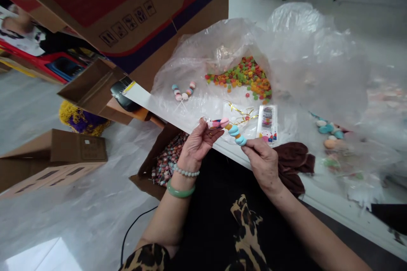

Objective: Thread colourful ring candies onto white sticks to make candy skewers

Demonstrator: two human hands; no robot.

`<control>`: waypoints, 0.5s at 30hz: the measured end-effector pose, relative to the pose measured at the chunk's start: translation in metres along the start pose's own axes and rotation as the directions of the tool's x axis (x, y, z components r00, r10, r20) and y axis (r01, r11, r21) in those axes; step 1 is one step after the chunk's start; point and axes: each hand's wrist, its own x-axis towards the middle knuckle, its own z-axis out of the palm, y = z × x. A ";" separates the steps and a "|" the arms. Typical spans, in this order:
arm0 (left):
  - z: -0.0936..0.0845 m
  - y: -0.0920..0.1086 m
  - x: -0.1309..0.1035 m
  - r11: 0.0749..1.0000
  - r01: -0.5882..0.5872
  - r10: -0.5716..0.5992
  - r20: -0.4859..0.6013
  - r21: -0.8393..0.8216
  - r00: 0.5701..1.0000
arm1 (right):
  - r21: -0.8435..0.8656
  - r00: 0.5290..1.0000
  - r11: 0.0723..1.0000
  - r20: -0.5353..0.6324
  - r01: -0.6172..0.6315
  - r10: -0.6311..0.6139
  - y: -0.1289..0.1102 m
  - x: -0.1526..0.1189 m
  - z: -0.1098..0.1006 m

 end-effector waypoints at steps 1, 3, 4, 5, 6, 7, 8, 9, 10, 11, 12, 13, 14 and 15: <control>-0.001 0.000 0.000 1.000 -0.004 0.004 0.012 0.008 1.000 | 0.012 1.000 1.000 0.002 -0.018 0.018 0.000 0.000 0.000; -0.002 0.000 0.001 1.000 -0.015 0.014 0.018 0.013 1.000 | 0.015 0.999 0.999 0.018 -0.034 0.034 -0.001 0.000 0.001; -0.002 0.000 0.002 1.000 -0.019 0.019 0.013 0.012 1.000 | 0.002 0.999 1.000 0.024 -0.023 0.023 -0.001 0.000 0.001; -0.002 0.000 0.002 1.000 -0.022 0.022 0.005 0.009 1.000 | -0.026 1.000 1.000 0.026 0.004 -0.003 -0.001 -0.001 0.002; -0.001 -0.001 0.002 1.000 -0.020 0.020 -0.001 0.007 1.000 | -0.070 0.999 0.997 0.021 0.042 -0.041 0.000 -0.002 0.003; -0.001 -0.002 0.003 1.000 -0.014 0.014 -0.005 0.004 1.000 | -0.130 0.996 0.988 0.015 0.085 -0.084 0.001 -0.003 0.004; -0.001 -0.003 0.004 1.000 -0.008 0.008 -0.008 0.001 1.000 | -0.203 0.991 0.970 0.014 0.131 -0.130 0.002 -0.004 0.004; 0.000 -0.004 0.005 1.000 -0.012 0.012 -0.021 -0.007 1.000 | -0.284 0.984 0.943 0.025 0.175 -0.175 0.003 -0.006 0.005; 0.000 -0.005 0.006 0.999 -0.029 0.028 -0.046 -0.022 0.999 | -0.363 0.975 0.906 0.045 0.217 -0.216 0.004 -0.007 0.005; 0.000 -0.006 0.007 0.998 -0.057 0.054 -0.078 -0.041 0.996 | -0.430 0.966 0.866 0.073 0.254 -0.248 0.005 -0.009 0.005; 0.000 -0.007 0.009 0.994 -0.090 0.083 -0.109 -0.058 0.991 | -0.479 0.957 0.830 0.100 0.285 -0.271 0.006 -0.010 0.006; -0.001 -0.007 0.010 0.991 -0.117 0.108 -0.129 -0.065 0.986 | -0.508 0.951 0.805 0.122 0.306 -0.284 0.006 -0.011 0.006; -0.002 -0.007 0.011 0.989 -0.135 0.127 -0.133 -0.056 0.983 | -0.515 0.948 0.797 0.139 0.315 -0.285 0.006 -0.012 0.006; -0.004 -0.007 0.012 0.990 -0.141 0.136 -0.117 -0.029 0.984 | -0.503 0.951 0.807 0.153 0.309 -0.269 0.006 -0.011 0.005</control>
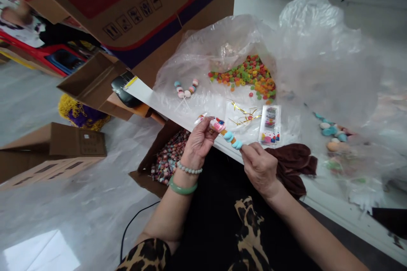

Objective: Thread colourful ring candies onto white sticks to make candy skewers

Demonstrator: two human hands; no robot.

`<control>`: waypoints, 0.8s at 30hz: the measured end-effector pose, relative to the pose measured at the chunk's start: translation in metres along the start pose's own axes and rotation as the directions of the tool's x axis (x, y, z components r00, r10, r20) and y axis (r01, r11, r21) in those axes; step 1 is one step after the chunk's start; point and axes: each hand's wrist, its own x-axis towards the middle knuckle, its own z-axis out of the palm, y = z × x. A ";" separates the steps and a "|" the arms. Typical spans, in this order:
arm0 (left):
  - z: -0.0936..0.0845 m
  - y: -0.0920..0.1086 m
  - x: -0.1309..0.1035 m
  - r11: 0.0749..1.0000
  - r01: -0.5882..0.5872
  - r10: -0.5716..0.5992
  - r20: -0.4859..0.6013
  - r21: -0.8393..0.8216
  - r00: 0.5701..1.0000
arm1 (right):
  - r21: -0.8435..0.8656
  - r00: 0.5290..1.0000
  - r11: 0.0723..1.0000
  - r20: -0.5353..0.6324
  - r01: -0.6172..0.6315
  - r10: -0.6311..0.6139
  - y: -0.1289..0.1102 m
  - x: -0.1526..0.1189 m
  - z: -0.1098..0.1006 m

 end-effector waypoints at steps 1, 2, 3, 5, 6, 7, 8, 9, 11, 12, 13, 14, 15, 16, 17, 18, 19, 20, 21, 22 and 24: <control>-0.002 0.000 0.000 0.999 -0.004 0.002 0.030 0.041 1.000 | 0.043 0.999 0.999 0.028 -0.021 0.020 0.001 0.001 -0.001; -0.004 0.001 0.001 0.996 -0.006 0.000 0.063 0.088 0.998 | 0.111 0.997 0.992 0.061 -0.054 0.048 0.001 0.003 -0.002; -0.006 0.002 0.000 0.991 -0.008 -0.004 0.092 0.135 0.996 | 0.196 0.992 0.975 0.098 -0.103 0.085 0.003 0.006 -0.003; -0.011 0.004 0.000 0.976 0.000 -0.029 0.131 0.216 0.991 | 0.376 0.963 0.892 0.190 -0.249 0.189 0.006 0.011 -0.004; -0.012 0.004 -0.001 0.968 0.010 -0.047 0.142 0.251 0.989 | 0.448 0.936 0.827 0.249 -0.338 0.248 0.007 0.013 -0.005; -0.014 0.004 -0.001 0.959 0.016 -0.060 0.150 0.281 0.987 | 0.495 0.899 0.756 0.321 -0.428 0.299 0.008 0.015 -0.004; -0.015 0.004 -0.001 0.951 0.017 -0.068 0.156 0.309 0.985 | 0.514 0.854 0.690 0.399 -0.510 0.333 0.008 0.016 -0.004; -0.016 0.003 -0.002 0.943 0.011 -0.067 0.159 0.332 0.985 | 0.512 0.811 0.641 0.471 -0.572 0.347 0.008 0.016 -0.002; -0.016 0.001 -0.002 0.935 -0.005 -0.054 0.155 0.355 0.986 | 0.499 0.776 0.615 0.531 -0.611 0.340 0.008 0.016 0.002; -0.015 0.000 -0.002 0.935 -0.008 -0.047 0.148 0.353 0.988 | 0.497 0.793 0.637 0.506 -0.589 0.339 0.007 0.015 0.004; -0.015 -0.001 -0.002 0.939 -0.005 -0.046 0.139 0.343 0.989 | 0.494 0.824 0.674 0.450 -0.550 0.344 0.008 0.015 0.006; -0.014 -0.002 -0.002 0.946 0.002 -0.046 0.129 0.323 0.991 | 0.487 0.858 0.713 0.377 -0.504 0.348 0.008 0.014 0.008; -0.014 -0.002 -0.002 0.954 0.009 -0.047 0.121 0.299 0.992 | 0.478 0.883 0.745 0.311 -0.465 0.351 0.009 0.014 0.010; -0.014 -0.003 -0.002 0.961 0.016 -0.050 0.118 0.276 0.992 | 0.472 0.894 0.760 0.273 -0.447 0.355 0.010 0.013 0.011; -0.014 -0.004 -0.002 0.966 0.023 -0.056 0.120 0.259 0.991 | 0.479 0.889 0.749 0.273 -0.457 0.367 0.011 0.013 0.012; -0.015 -0.005 -0.002 0.968 0.031 -0.065 0.130 0.248 0.989 | 0.502 0.868 0.709 0.311 -0.495 0.386 0.011 0.013 0.013; -0.015 -0.006 -0.002 0.969 0.038 -0.075 0.147 0.244 0.986 | 0.534 0.832 0.638 0.375 -0.555 0.409 0.012 0.013 0.013; -0.016 -0.008 -0.002 0.968 0.042 -0.086 0.168 0.247 0.982 | 0.563 0.780 0.539 0.457 -0.626 0.427 0.012 0.013 0.013; -0.017 -0.010 -0.002 0.967 0.045 -0.094 0.188 0.252 0.978 | 0.580 0.716 0.421 0.548 -0.697 0.431 0.013 0.013 0.013; -0.018 -0.012 -0.002 0.964 0.047 -0.103 0.208 0.261 0.973 | 0.576 0.645 0.295 0.642 -0.763 0.414 0.013 0.014 0.012; -0.020 -0.015 -0.002 0.958 0.046 -0.120 0.248 0.285 0.961 | 0.509 0.497 0.047 0.812 -0.860 0.307 0.016 0.016 0.011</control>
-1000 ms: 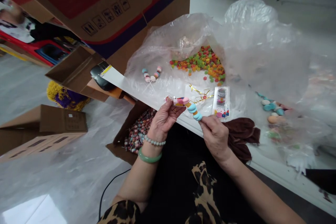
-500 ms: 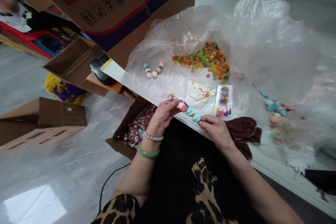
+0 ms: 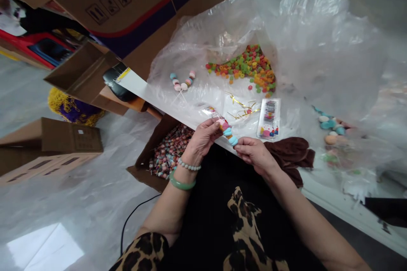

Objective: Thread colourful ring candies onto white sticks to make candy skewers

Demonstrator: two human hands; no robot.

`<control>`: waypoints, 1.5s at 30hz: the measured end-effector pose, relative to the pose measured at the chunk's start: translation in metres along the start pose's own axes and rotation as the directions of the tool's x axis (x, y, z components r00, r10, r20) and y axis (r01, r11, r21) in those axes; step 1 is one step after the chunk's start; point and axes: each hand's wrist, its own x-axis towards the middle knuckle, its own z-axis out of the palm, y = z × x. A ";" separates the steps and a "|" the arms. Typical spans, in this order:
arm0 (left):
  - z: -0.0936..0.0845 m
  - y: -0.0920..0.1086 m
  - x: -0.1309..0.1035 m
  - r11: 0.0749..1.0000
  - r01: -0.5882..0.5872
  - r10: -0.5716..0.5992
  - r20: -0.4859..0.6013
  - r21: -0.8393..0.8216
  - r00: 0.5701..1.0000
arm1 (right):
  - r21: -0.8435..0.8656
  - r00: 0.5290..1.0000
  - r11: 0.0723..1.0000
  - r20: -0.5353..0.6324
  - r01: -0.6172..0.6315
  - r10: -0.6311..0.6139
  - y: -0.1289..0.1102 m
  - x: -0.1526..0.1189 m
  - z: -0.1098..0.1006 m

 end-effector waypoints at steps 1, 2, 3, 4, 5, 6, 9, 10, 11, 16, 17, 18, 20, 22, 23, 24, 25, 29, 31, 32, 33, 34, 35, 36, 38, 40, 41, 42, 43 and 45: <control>0.000 -0.001 0.000 1.000 0.003 -0.004 0.025 0.014 1.000 | 0.082 0.992 0.992 0.091 -0.100 0.092 -0.001 0.001 -0.002; -0.001 -0.002 -0.001 1.000 0.007 -0.008 0.051 0.024 0.999 | 0.149 0.968 0.969 0.187 -0.195 0.166 -0.001 0.002 -0.004; -0.001 -0.002 -0.002 0.999 0.015 -0.017 0.075 0.029 0.997 | 0.198 0.936 0.940 0.275 -0.277 0.218 0.000 0.004 -0.007; -0.001 -0.002 -0.002 0.999 0.024 -0.027 0.093 0.031 0.995 | 0.235 0.907 0.912 0.342 -0.337 0.247 0.001 0.005 -0.009; 0.000 -0.002 -0.003 0.999 0.035 -0.038 0.101 0.034 0.994 | 0.260 0.888 0.891 0.380 -0.372 0.260 0.002 0.007 -0.010; 0.000 -0.002 -0.003 0.998 0.045 -0.049 0.098 0.040 0.994 | 0.275 0.884 0.883 0.387 -0.381 0.261 0.004 0.008 -0.010; 0.001 -0.003 -0.004 0.994 0.040 -0.044 0.037 0.097 0.998 | 0.235 0.944 0.934 0.256 -0.271 0.210 0.009 0.010 -0.006; 0.002 -0.005 -0.004 0.992 0.031 -0.034 0.019 0.123 0.999 | 0.170 0.974 0.968 0.162 -0.184 0.157 0.010 0.010 -0.002; 0.002 -0.007 -0.003 0.990 0.025 -0.025 0.004 0.140 1.000 | 0.060 0.997 0.996 0.050 -0.067 0.064 0.011 0.009 0.001; 0.002 -0.015 -0.001 0.998 0.049 -0.047 -0.031 0.050 0.998 | -0.836 0.737 0.451 -0.086 0.313 -0.670 0.016 0.002 0.010; 0.002 -0.016 -0.001 0.998 0.050 -0.049 -0.037 0.035 0.998 | -0.921 0.687 0.280 -0.020 0.270 -0.727 0.018 0.001 0.009; 0.002 -0.016 -0.002 0.998 0.047 -0.046 -0.044 0.030 0.998 | -0.965 0.654 0.140 0.039 0.220 -0.755 0.019 0.000 0.008; 0.002 -0.016 -0.003 0.998 0.044 -0.041 -0.052 0.043 0.998 | -0.986 0.614 -0.042 0.133 0.160 -0.778 0.022 0.000 0.003; 0.002 -0.014 -0.004 0.996 0.055 -0.051 -0.053 0.065 0.997 | -0.979 0.586 -0.117 0.192 0.164 -0.787 0.022 0.001 -0.001; 0.001 -0.013 -0.004 0.995 0.067 -0.063 -0.049 0.074 0.997 | -0.975 0.577 -0.131 0.212 0.179 -0.789 0.022 0.001 -0.002; 0.001 -0.011 -0.004 0.994 0.081 -0.077 -0.047 0.079 0.996 | -0.972 0.571 -0.137 0.224 0.192 -0.790 0.021 0.001 -0.003; 0.000 -0.009 -0.004 0.992 0.093 -0.089 -0.044 0.081 0.995 | -0.969 0.566 -0.141 0.233 0.203 -0.791 0.020 0.001 -0.004; -0.006 -0.003 -0.004 0.995 0.079 -0.078 -0.020 0.060 0.997 | -0.973 0.565 -0.111 0.209 0.203 -0.798 0.016 0.000 -0.003; -0.008 -0.001 -0.004 0.997 0.069 -0.069 -0.002 0.043 0.998 | -0.976 0.556 -0.117 0.203 0.185 -0.806 0.015 -0.001 -0.002; -0.009 0.000 -0.004 0.997 0.068 -0.068 -0.004 0.035 0.998 | -0.976 0.547 -0.137 0.209 0.169 -0.811 0.015 0.000 -0.002; -0.010 0.000 -0.004 0.997 0.066 -0.065 -0.015 0.032 0.998 | -0.975 0.539 -0.164 0.220 0.151 -0.813 0.015 0.000 -0.001; -0.010 -0.001 -0.004 0.998 0.061 -0.059 -0.033 0.032 0.998 | -0.973 0.536 -0.191 0.231 0.131 -0.812 0.015 0.000 0.000; -0.009 -0.001 -0.003 0.998 0.051 -0.049 -0.057 0.034 0.997 | -0.970 0.537 -0.216 0.244 0.115 -0.807 0.015 0.000 0.001; -0.008 -0.002 -0.003 0.999 0.039 -0.036 -0.079 0.035 0.996 | -0.966 0.542 -0.236 0.254 0.104 -0.801 0.015 0.000 0.002; -0.005 -0.004 -0.003 0.999 0.013 -0.009 -0.106 0.037 0.994 | -0.960 0.547 -0.261 0.275 0.105 -0.791 0.015 -0.001 0.003; -0.002 -0.005 -0.003 0.999 -0.008 0.013 -0.105 0.050 0.994 | -0.957 0.546 -0.258 0.287 0.130 -0.787 0.014 -0.001 0.004; 0.000 -0.006 -0.004 0.997 -0.015 0.022 -0.095 0.070 0.995 | -0.959 0.550 -0.245 0.283 0.143 -0.786 0.014 -0.001 0.004; 0.001 -0.007 -0.004 0.995 -0.019 0.027 -0.080 0.094 0.996 | -0.963 0.562 -0.221 0.270 0.155 -0.782 0.013 -0.001 0.004; 0.002 -0.008 -0.005 0.993 -0.021 0.029 -0.065 0.119 0.997 | -0.968 0.583 -0.184 0.249 0.169 -0.774 0.013 0.000 0.004; 0.002 -0.010 -0.005 0.988 -0.020 0.026 -0.038 0.154 0.999 | -0.974 0.635 -0.048 0.182 0.221 -0.751 0.014 0.002 0.004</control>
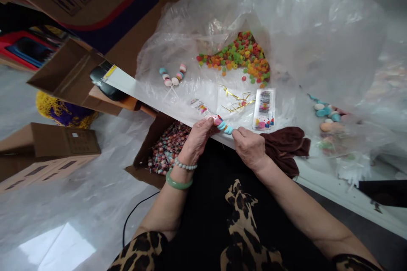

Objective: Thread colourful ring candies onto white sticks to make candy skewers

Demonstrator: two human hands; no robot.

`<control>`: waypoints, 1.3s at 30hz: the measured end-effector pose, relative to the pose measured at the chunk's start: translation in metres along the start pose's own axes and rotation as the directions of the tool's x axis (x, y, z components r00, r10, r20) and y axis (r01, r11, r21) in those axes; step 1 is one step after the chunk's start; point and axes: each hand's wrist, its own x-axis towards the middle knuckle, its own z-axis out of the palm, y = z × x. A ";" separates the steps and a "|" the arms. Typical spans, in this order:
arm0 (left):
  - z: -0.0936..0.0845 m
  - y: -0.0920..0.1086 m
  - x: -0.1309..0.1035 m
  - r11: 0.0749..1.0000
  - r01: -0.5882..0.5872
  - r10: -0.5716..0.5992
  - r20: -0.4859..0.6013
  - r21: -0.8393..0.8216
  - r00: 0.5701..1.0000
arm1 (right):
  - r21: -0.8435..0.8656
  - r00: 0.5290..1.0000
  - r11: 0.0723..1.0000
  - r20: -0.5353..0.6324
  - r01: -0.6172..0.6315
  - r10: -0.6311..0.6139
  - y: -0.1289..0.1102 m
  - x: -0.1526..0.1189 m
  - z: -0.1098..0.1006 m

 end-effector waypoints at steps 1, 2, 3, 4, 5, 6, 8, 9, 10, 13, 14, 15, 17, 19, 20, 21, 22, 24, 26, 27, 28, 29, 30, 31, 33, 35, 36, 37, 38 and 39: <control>0.000 -0.001 0.000 1.000 0.004 -0.004 0.015 0.010 1.000 | 0.107 0.999 0.993 0.026 -0.049 0.046 0.000 0.001 0.001; -0.001 -0.002 0.000 1.000 0.010 -0.011 0.032 0.018 0.999 | 0.241 0.993 0.964 0.060 -0.110 0.098 0.000 0.001 0.002; -0.002 -0.003 0.000 1.000 0.018 -0.019 0.049 0.024 0.999 | 0.391 0.981 0.901 0.111 -0.189 0.158 0.001 0.002 0.003; -0.002 -0.003 0.000 0.999 0.023 -0.025 0.061 0.029 0.998 | 0.538 0.956 0.790 0.190 -0.292 0.224 0.001 0.004 0.003; -0.002 -0.004 0.000 0.999 0.028 -0.030 0.069 0.036 0.997 | 0.656 0.910 0.631 0.305 -0.415 0.282 0.002 0.005 0.004; -0.002 -0.005 0.000 0.999 0.031 -0.034 0.071 0.041 0.997 | 0.721 0.841 0.434 0.445 -0.541 0.308 0.002 0.007 0.004; 0.000 -0.007 -0.001 0.998 0.032 -0.035 0.062 0.053 0.997 | 0.689 0.675 0.034 0.698 -0.724 0.240 0.003 0.010 0.004; 0.001 -0.008 -0.001 0.998 0.032 -0.035 0.055 0.060 0.998 | 0.636 0.614 -0.113 0.769 -0.764 0.179 0.003 0.012 0.003; 0.003 -0.009 -0.001 0.997 0.033 -0.037 0.047 0.067 0.998 | 0.593 0.578 -0.210 0.805 -0.777 0.132 0.003 0.013 0.003; 0.007 -0.011 -0.002 0.997 0.045 -0.048 0.035 0.069 0.998 | 0.611 0.579 -0.259 0.792 -0.748 0.194 -0.002 0.014 0.005; 0.008 -0.010 -0.002 0.996 0.057 -0.060 0.045 0.062 0.997 | 0.658 0.605 -0.208 0.750 -0.724 0.267 -0.003 0.013 0.006; 0.008 -0.008 -0.002 0.996 0.071 -0.074 0.061 0.050 0.995 | 0.708 0.640 -0.127 0.689 -0.694 0.340 -0.004 0.012 0.007; 0.005 -0.003 -0.001 0.997 0.079 -0.080 0.079 0.011 0.994 | 0.772 0.718 0.077 0.543 -0.631 0.436 -0.005 0.011 0.007; 0.002 0.003 0.000 0.998 0.044 -0.041 0.055 -0.046 0.998 | 0.769 0.770 0.233 0.463 -0.595 0.439 -0.003 0.010 0.007; 0.000 0.006 0.001 0.997 0.018 -0.016 0.035 -0.074 0.999 | 0.758 0.781 0.272 0.461 -0.593 0.421 -0.003 0.010 0.006; -0.002 0.008 0.003 0.995 -0.007 0.008 0.017 -0.098 1.000 | 0.749 0.787 0.290 0.471 -0.596 0.398 -0.002 0.010 0.005; -0.005 0.010 0.004 0.993 -0.028 0.029 0.000 -0.116 1.000 | 0.745 0.790 0.297 0.484 -0.598 0.376 -0.002 0.011 0.004; -0.008 0.011 0.008 0.989 -0.068 0.061 -0.058 -0.130 0.996 | 0.738 0.797 0.316 0.494 -0.596 0.348 -0.001 0.013 0.002; -0.011 0.011 0.011 0.986 -0.110 0.089 -0.158 -0.126 0.983 | 0.726 0.806 0.358 0.480 -0.587 0.346 -0.001 0.015 0.000; -0.012 0.010 0.012 0.985 -0.124 0.097 -0.209 -0.122 0.973 | 0.718 0.813 0.388 0.462 -0.577 0.353 -0.001 0.015 -0.001; -0.012 0.010 0.012 0.983 -0.136 0.102 -0.251 -0.121 0.963 | 0.708 0.821 0.421 0.441 -0.567 0.363 -0.001 0.016 -0.002; -0.013 0.010 0.012 0.982 -0.143 0.104 -0.281 -0.124 0.954 | 0.697 0.828 0.451 0.422 -0.557 0.370 -0.001 0.017 -0.002; -0.012 0.010 0.012 0.981 -0.147 0.104 -0.298 -0.126 0.949 | 0.687 0.833 0.476 0.407 -0.549 0.375 0.000 0.017 -0.002; -0.011 0.010 0.011 0.981 -0.146 0.102 -0.302 -0.126 0.948 | 0.679 0.837 0.493 0.397 -0.544 0.377 0.000 0.018 -0.002; -0.008 0.009 0.009 0.984 -0.130 0.093 -0.279 -0.117 0.956 | 0.669 0.840 0.512 0.386 -0.539 0.381 0.001 0.018 -0.001; -0.006 0.008 0.006 0.988 -0.115 0.089 -0.235 -0.102 0.968 | 0.663 0.846 0.528 0.370 -0.530 0.384 0.003 0.018 0.000; -0.005 0.008 0.005 0.989 -0.110 0.088 -0.217 -0.095 0.972 | 0.659 0.850 0.540 0.359 -0.523 0.386 0.004 0.018 0.000; -0.005 0.007 0.005 0.991 -0.105 0.085 -0.204 -0.088 0.975 | 0.653 0.856 0.556 0.347 -0.514 0.383 0.006 0.017 0.000; -0.006 0.007 0.005 0.992 -0.096 0.079 -0.199 -0.079 0.977 | 0.644 0.864 0.578 0.333 -0.501 0.378 0.007 0.017 0.000; -0.007 0.008 0.005 0.994 -0.082 0.067 -0.198 -0.066 0.978 | 0.630 0.876 0.610 0.315 -0.481 0.365 0.008 0.016 0.000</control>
